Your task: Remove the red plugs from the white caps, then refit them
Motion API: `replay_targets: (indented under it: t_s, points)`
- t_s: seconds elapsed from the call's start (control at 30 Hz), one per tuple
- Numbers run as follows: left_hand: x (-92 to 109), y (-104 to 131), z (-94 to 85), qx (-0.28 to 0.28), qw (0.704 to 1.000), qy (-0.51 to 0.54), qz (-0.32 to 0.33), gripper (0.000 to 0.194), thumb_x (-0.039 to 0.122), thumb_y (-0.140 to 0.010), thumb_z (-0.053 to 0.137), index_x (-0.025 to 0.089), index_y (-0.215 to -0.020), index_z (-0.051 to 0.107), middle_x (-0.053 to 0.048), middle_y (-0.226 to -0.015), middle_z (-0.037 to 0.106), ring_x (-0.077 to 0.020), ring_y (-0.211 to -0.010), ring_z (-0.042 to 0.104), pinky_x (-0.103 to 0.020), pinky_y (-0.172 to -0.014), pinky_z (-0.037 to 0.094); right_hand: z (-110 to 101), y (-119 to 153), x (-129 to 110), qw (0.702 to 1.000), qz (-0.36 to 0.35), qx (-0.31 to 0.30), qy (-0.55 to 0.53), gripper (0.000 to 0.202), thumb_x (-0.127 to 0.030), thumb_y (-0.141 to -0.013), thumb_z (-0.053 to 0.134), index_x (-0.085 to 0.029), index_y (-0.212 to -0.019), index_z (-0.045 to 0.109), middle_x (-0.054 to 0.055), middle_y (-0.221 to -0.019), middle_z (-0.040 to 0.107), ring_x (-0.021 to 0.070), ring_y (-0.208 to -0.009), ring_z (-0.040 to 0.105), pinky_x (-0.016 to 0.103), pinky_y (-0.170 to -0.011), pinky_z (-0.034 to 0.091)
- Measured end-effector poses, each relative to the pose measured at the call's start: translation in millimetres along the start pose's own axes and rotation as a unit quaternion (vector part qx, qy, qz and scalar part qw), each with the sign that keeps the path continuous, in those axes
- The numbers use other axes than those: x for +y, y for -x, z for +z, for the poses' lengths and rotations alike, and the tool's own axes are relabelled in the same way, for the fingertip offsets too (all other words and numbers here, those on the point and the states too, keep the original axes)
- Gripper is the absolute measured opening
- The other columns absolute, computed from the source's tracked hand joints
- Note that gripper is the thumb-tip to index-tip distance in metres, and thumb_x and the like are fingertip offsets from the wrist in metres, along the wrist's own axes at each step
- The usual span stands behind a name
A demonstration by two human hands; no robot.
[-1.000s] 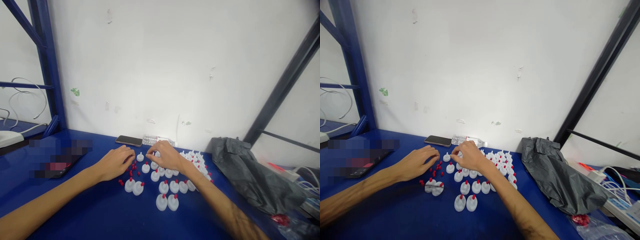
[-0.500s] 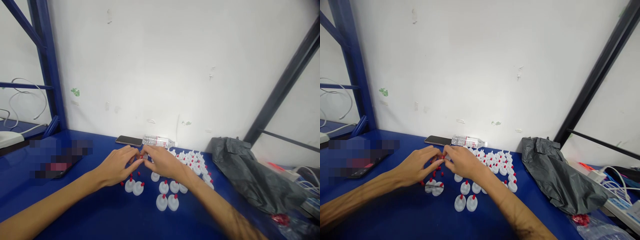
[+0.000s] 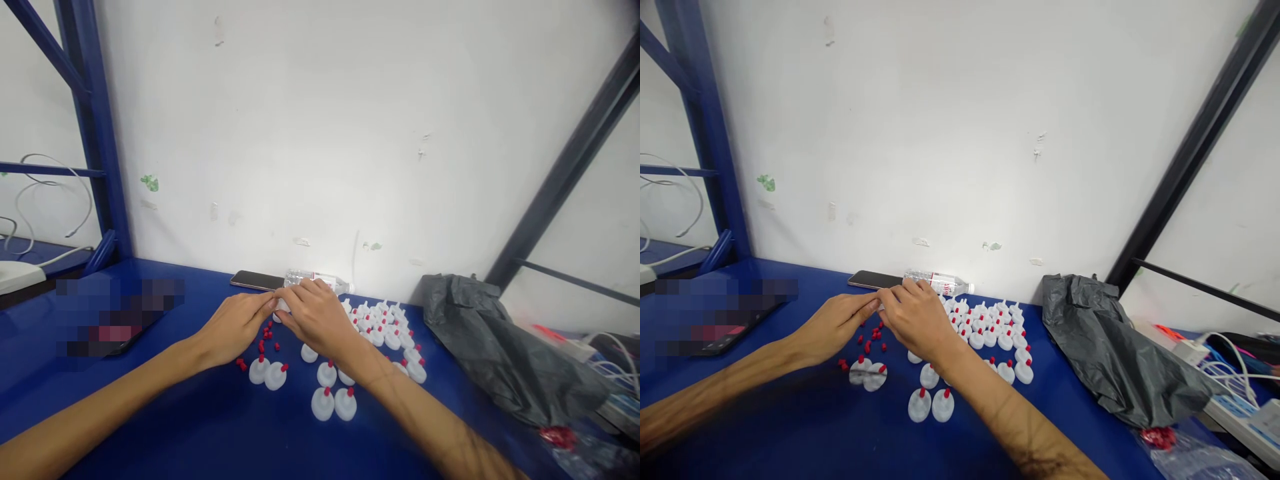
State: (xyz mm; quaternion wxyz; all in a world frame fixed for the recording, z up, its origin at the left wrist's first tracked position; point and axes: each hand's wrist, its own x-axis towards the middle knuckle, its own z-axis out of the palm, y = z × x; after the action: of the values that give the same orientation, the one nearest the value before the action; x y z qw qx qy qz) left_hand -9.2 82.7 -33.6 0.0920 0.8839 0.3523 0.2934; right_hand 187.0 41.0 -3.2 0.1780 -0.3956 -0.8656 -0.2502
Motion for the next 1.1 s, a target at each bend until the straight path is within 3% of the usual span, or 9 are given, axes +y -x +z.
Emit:
replay_targets:
  t_s: [0.13,0.23,0.33,0.4,0.5,0.63,0.83,0.97,1.1]
  points:
    - [-0.3,-3.2,-2.7,-0.004,0.995,0.089,-0.043,0.047,0.05,-0.106,0.027,0.022,-0.077,0.051,0.001,-0.075,0.062,-0.0183,-0.071,0.054,-0.031,-0.068,0.039,-0.1,1.6,0.1,0.999,0.004,0.021,0.037,0.026,-0.022,-0.106,0.047,-0.021,-0.129,0.059,0.007,-0.103,0.075,0.0278,-0.099,0.061,0.041,-0.085,0.043]
    - [-8.1,-3.0,-12.8,0.028,0.992,0.098,-0.072,0.046,0.049,-0.105,0.024,0.023,-0.069,0.036,0.003,-0.064,0.047,-0.0157,-0.062,0.043,-0.03,-0.06,0.035,0.7,6.3,24.5,0.997,0.056,0.023,0.044,0.032,-0.009,-0.105,0.04,-0.018,-0.124,0.064,0.011,-0.111,0.075,0.0272,-0.102,0.061,0.041,-0.089,0.041]
    - [-19.1,-1.9,-28.0,0.073,0.991,0.041,-0.103,0.045,0.048,-0.103,0.029,0.023,-0.065,0.03,0.003,-0.059,0.036,-0.0151,-0.057,0.035,-0.031,-0.059,0.027,2.8,12.7,58.1,0.993,0.109,0.025,0.029,0.019,-0.021,-0.105,0.052,-0.017,-0.107,0.07,0.011,-0.098,0.076,0.0267,-0.092,0.064,0.042,-0.089,0.041]
    - [-23.3,-1.0,-34.2,0.052,0.994,-0.028,-0.092,0.044,0.046,-0.102,0.035,0.022,-0.065,0.038,0.002,-0.06,0.044,-0.0163,-0.059,0.04,-0.032,-0.062,0.027,4.9,14.9,69.9,0.991,0.13,0.022,0.006,0.017,-0.029,-0.103,0.058,-0.018,-0.107,0.07,0.008,-0.087,0.075,0.0247,-0.086,0.065,0.041,-0.089,0.042]
    - [-21.4,1.3,-31.2,-0.028,0.993,-0.111,-0.041,0.034,0.039,-0.1,0.04,0.021,-0.072,0.05,-0.002,-0.071,0.059,-0.02,-0.069,0.052,-0.033,-0.067,0.031,10.3,14.0,62.7,0.993,0.107,-0.007,-0.043,0.015,-0.034,-0.1,0.066,-0.021,-0.104,0.07,0.004,-0.087,0.075,0.0212,-0.087,0.066,0.037,-0.09,0.043]
    - [-14.5,6.9,-16.8,-0.11,0.985,-0.132,-0.011,0.02,0.031,-0.095,0.047,0.021,-0.079,0.056,-0.003,-0.079,0.064,-0.0216,-0.074,0.057,-0.033,-0.066,0.033,20.4,11.5,35.8,0.993,0.058,-0.056,-0.09,0.013,-0.033,-0.093,0.075,-0.021,-0.093,0.073,0.005,-0.094,0.077,0.0236,-0.1,0.066,0.04,-0.097,0.042]
    - [-13.7,8.9,-16.4,-0.101,0.985,-0.142,-0.008,0.019,0.028,-0.098,0.045,0.022,-0.087,0.06,-0.004,-0.079,0.067,-0.0222,-0.071,0.06,-0.034,-0.064,0.031,14.3,11.6,29.6,0.986,0.065,-0.071,-0.138,0.014,-0.029,-0.097,0.07,-0.019,-0.106,0.075,0.009,-0.106,0.077,0.0269,-0.108,0.066,0.046,-0.103,0.042]
    - [-4.8,9.7,-23.9,-0.106,0.986,-0.128,0.01,0.04,0.039,-0.103,0.04,0.022,-0.07,0.052,-0.001,-0.063,0.061,-0.0198,-0.059,0.054,-0.034,-0.06,0.025,-9.8,10.0,33.3,0.965,0.052,-0.111,-0.23,0.016,-0.035,-0.101,0.063,-0.025,-0.103,0.076,-0.001,-0.094,0.079,0.0153,-0.084,0.071,0.027,-0.078,0.051]
    - [2.0,16.4,-17.8,-0.178,0.979,-0.088,0.046,0.044,0.05,-0.098,0.051,0.022,-0.065,0.051,0.0,-0.059,0.059,-0.0166,-0.052,0.045,-0.033,-0.055,0.024,-22.3,10.7,24.2,0.895,0.019,-0.245,-0.373,0.019,-0.042,-0.089,0.078,-0.03,-0.104,0.077,-0.007,-0.081,0.078,0.0119,-0.065,0.069,0.021,-0.06,0.049]
